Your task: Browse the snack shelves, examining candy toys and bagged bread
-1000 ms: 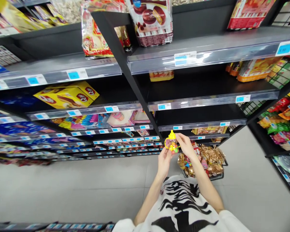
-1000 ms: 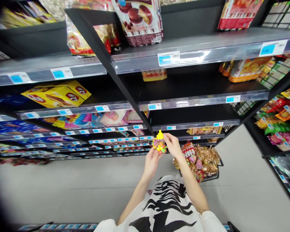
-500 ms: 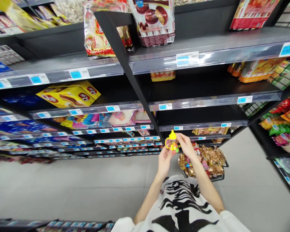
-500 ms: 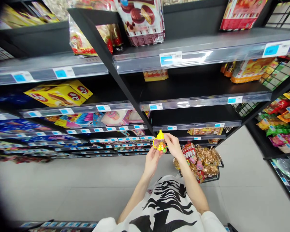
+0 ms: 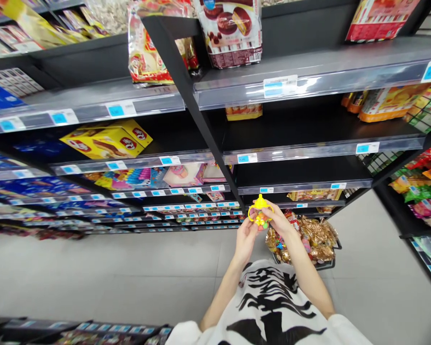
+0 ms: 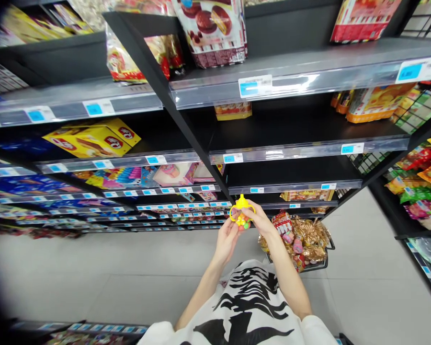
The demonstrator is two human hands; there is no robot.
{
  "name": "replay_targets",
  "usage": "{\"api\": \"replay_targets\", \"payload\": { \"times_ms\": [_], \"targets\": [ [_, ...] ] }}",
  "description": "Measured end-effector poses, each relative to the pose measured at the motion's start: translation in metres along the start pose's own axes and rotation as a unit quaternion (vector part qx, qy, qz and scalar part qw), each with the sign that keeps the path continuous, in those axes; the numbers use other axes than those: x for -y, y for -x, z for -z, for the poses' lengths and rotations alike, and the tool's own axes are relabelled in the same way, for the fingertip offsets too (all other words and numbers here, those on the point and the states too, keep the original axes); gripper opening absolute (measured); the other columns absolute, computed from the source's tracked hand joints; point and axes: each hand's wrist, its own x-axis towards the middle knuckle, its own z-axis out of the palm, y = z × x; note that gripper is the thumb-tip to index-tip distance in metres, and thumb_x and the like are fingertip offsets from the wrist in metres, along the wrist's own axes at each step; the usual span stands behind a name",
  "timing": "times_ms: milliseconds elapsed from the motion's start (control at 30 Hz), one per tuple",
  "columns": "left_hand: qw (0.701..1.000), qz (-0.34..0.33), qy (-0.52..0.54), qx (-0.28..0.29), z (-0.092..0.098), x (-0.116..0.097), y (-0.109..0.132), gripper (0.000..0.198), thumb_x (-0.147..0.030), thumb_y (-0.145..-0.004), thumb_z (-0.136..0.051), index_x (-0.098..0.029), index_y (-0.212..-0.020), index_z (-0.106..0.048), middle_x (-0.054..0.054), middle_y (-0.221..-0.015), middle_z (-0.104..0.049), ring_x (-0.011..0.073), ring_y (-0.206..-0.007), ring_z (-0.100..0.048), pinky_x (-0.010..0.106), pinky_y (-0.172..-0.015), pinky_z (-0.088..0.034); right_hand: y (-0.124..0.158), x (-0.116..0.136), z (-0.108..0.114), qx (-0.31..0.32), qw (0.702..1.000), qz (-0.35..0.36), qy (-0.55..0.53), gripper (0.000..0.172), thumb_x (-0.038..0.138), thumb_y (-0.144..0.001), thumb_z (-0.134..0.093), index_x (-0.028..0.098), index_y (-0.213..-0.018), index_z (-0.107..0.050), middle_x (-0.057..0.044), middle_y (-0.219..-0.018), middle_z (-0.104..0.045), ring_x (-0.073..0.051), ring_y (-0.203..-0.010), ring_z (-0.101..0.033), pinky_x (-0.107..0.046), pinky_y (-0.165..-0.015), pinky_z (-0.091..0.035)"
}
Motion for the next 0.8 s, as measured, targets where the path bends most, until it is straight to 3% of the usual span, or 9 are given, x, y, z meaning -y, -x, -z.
{"api": "replay_targets", "payload": {
  "times_ms": [267, 500, 800],
  "targets": [
    [1.000, 0.017, 0.009, -0.009, 0.005, 0.001, 0.002, 0.059, -0.051, -0.082, -0.085, -0.018, -0.129, -0.072, 0.017, -0.136, -0.070, 0.0304, -0.117, -0.070, 0.044, -0.101, -0.059, -0.004, -0.004, -0.001, -0.031, 0.999, -0.011, 0.011, 0.037, 0.052, -0.080, -0.080, 0.022, -0.101, -0.079, -0.006, -0.102, -0.080, -0.023, -0.095, -0.072, -0.031, -0.082, -0.054],
    [0.999, 0.020, -0.015, -0.031, 0.008, 0.004, 0.002, 0.061, -0.051, -0.079, -0.087, -0.019, -0.129, -0.072, 0.015, -0.132, -0.072, 0.0272, -0.113, -0.072, 0.039, -0.099, -0.059, -0.001, -0.002, -0.007, -0.068, 0.997, 0.010, 0.038, 0.035, 0.044, -0.079, -0.083, 0.023, -0.106, -0.076, -0.003, -0.098, -0.079, -0.022, -0.094, -0.073, -0.033, -0.087, -0.055],
    [0.999, 0.026, -0.009, -0.036, 0.012, 0.008, 0.005, 0.056, -0.049, -0.080, -0.087, -0.020, -0.126, -0.073, 0.015, -0.132, -0.072, 0.0284, -0.112, -0.073, 0.046, -0.105, -0.056, 0.003, -0.004, -0.007, -0.078, 0.995, 0.016, 0.063, 0.037, 0.044, -0.079, -0.082, 0.025, -0.110, -0.074, -0.004, -0.102, -0.079, -0.023, -0.100, -0.073, -0.034, -0.090, -0.056]
  ]
}}
